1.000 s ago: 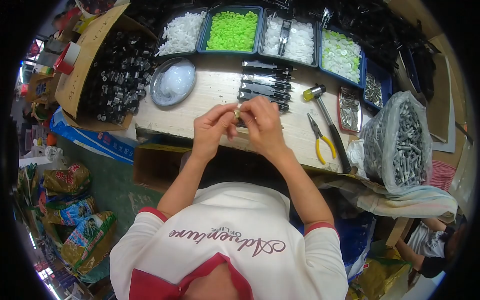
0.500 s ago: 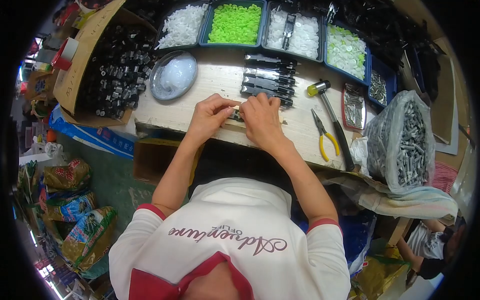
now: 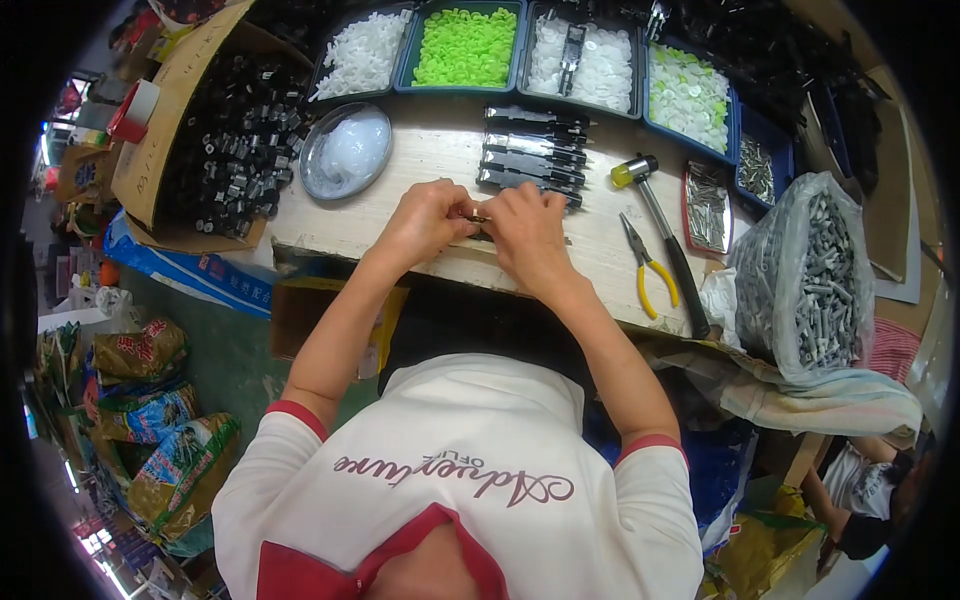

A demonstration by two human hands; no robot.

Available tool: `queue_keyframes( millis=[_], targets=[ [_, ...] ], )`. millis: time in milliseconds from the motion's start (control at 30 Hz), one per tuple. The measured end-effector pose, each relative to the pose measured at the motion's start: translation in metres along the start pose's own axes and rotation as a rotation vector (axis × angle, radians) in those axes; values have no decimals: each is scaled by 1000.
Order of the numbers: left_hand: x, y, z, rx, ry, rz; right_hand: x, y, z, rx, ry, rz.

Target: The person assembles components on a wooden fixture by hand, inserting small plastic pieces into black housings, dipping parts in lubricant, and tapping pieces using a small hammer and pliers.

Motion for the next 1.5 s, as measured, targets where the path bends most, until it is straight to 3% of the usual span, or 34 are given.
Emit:
queue_keyframes(
  millis=[167,233,333,367,500,633,700,867,967,1033,1100,1167,1200,1233,1300,1333,1433,1500],
  targets=[
    [-11,-11,9,50,81,181,-28,-19,-2,175,-194,319],
    [-17,-14,13,-73,284,31,-45,-17,-5,163,-274,269],
    [-25,-10,31,-112,313,-163,-62,-33,-19,283,-310,278],
    [-31,-14,44,-157,287,-192,-66,-35,-23,278,-319,269],
    [-31,-30,115,278,-284,127,-72,-40,-30,358,-308,281],
    [-23,-51,175,271,-303,452,-71,-40,-30,277,-322,172],
    [-15,-57,190,222,-91,630,-72,-42,-31,277,-340,170],
    [-11,-54,202,346,-39,652,-74,-49,-38,283,-336,139],
    [-12,-35,207,280,-147,409,-74,-50,-38,298,-359,168],
    [-22,-32,200,387,-363,221,-74,-51,-38,308,-378,198],
    [-32,-40,189,325,-316,127,-73,-53,-37,378,-394,300],
    [-34,-41,172,53,-131,-550,-72,-54,-37,446,-427,446],
    [-32,-42,161,60,-76,-750,-70,-55,-38,520,-454,595],
    [-29,-44,146,60,-74,-750,-71,-53,-36,522,-456,595],
    [-19,-48,108,99,-26,-1035,-73,-46,-29,521,-536,1030],
    [-13,-48,90,121,-1,-1058,-74,-37,-24,543,-562,1102],
    [7,-47,39,53,-4,-1249,-69,-24,-14,500,-463,1194],
    [16,-42,18,138,-30,-1297,-62,-14,-10,511,-418,1232]
  ],
)
Point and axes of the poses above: each hand's wrist, its own z-axis towards the middle knuckle, its own x-axis out of the palm, y = z × x, the point moved 2 cm from there along z, towards the middle knuckle, and after that the axes turned 11 degrees about z, right-handed, at the moved point
